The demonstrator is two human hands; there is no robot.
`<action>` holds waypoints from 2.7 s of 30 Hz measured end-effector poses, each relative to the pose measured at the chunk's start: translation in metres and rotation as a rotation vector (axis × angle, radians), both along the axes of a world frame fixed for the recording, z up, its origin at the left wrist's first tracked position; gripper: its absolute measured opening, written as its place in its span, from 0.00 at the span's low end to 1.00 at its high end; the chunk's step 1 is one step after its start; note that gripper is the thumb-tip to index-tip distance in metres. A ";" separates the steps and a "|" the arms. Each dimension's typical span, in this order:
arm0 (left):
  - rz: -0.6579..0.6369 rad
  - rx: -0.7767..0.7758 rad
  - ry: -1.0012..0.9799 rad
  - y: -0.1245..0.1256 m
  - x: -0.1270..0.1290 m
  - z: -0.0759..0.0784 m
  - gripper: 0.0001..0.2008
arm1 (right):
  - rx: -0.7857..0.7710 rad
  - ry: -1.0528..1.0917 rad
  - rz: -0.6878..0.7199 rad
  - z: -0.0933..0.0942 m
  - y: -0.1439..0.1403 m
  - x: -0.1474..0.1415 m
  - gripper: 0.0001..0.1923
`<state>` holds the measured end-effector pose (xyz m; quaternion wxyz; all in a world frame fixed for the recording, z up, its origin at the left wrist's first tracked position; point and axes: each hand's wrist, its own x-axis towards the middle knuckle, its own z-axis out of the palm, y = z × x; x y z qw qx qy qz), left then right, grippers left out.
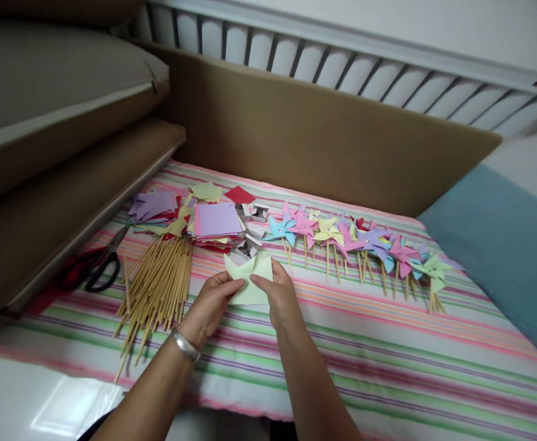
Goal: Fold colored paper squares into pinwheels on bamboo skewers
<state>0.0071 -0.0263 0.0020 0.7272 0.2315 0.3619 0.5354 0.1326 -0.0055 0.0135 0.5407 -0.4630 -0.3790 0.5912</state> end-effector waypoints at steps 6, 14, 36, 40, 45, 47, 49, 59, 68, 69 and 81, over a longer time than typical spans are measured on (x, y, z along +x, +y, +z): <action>0.140 -0.079 0.044 0.002 0.002 -0.001 0.10 | -0.004 0.006 -0.056 -0.002 -0.004 -0.015 0.21; 0.251 -0.097 0.121 0.007 -0.012 -0.004 0.10 | -0.029 -0.106 -0.021 -0.009 -0.005 -0.019 0.26; 0.221 -0.108 0.236 0.010 -0.038 0.009 0.13 | 0.651 -0.906 0.188 -0.003 -0.013 -0.006 0.04; 0.159 -0.071 0.273 0.010 -0.034 0.005 0.11 | 0.571 -0.883 0.132 -0.003 -0.013 -0.010 0.03; 0.087 -0.023 0.297 0.010 -0.029 0.001 0.11 | 0.497 -0.898 0.061 -0.006 -0.012 -0.010 0.02; 0.073 -0.023 0.304 0.010 -0.028 0.000 0.10 | 0.492 -0.905 0.051 -0.006 -0.012 -0.010 0.02; 0.068 -0.023 0.307 0.010 -0.027 0.000 0.10 | 0.488 -0.910 0.052 -0.007 -0.012 -0.009 0.03; 0.069 -0.028 0.314 0.009 -0.027 0.003 0.10 | 0.466 -0.943 0.030 -0.004 -0.012 -0.012 0.03; 0.047 -0.028 0.304 0.008 -0.029 0.003 0.09 | 0.496 -0.920 0.038 -0.008 -0.010 -0.011 0.03; 0.049 -0.027 0.304 0.008 -0.029 0.002 0.08 | 0.490 -0.912 0.041 -0.009 -0.010 -0.010 0.03; 0.021 -0.013 0.297 0.008 -0.030 0.003 0.10 | 0.456 -0.963 0.042 -0.006 -0.011 -0.011 0.03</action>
